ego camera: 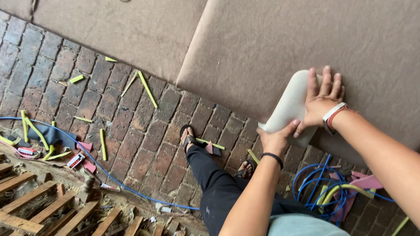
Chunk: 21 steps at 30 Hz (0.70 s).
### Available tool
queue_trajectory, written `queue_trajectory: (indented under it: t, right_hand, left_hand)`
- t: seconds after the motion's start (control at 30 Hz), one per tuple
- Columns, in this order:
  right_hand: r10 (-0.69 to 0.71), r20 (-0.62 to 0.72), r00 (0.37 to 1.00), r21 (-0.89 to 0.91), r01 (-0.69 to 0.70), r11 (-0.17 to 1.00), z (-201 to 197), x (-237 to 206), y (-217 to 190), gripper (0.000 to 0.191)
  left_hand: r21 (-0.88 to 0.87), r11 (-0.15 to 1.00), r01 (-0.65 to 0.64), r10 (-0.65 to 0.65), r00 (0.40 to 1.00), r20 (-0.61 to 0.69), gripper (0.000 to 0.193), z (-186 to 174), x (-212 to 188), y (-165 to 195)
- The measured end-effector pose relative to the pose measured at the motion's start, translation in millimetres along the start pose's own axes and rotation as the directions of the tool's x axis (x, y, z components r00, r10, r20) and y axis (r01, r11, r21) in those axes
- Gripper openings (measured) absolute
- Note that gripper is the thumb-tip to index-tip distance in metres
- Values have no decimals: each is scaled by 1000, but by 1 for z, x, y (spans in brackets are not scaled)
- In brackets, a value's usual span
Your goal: The person places a foam pad on a wooden board, wraps fabric around the pad and board, folds the fabric edges over the back, and uses a pneumatic nail gun to staple the fabric in place, trimming excess fabric with scissors.
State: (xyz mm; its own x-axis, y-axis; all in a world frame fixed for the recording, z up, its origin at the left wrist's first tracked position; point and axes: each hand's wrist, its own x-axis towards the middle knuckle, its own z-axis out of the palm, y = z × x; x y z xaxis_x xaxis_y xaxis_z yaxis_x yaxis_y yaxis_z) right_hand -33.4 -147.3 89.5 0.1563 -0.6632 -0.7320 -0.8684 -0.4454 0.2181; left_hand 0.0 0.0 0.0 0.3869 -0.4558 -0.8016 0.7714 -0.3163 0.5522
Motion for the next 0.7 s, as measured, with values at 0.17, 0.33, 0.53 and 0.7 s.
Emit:
queue_trajectory:
  t: [0.17,0.33,0.53,0.7]
  right_hand:
    - [-24,-12,1000,39,25,999,-2,-19,6,191]
    - [-17,-36,999,93,20,995,-6,-43,17,183]
    - [-19,-22,1000,157,22,987,-20,-53,18,184]
    - [-21,-8,1000,163,22,986,-19,-57,17,185]
  left_hand:
    - [-47,999,-21,20,1000,-12,113,-2,-13,-10]
    - [12,988,-154,149,969,199,103,-18,-28,-10]
    - [182,923,-340,308,934,183,110,-54,-22,-1]
    - [50,975,-217,132,742,657,87,-69,16,13]
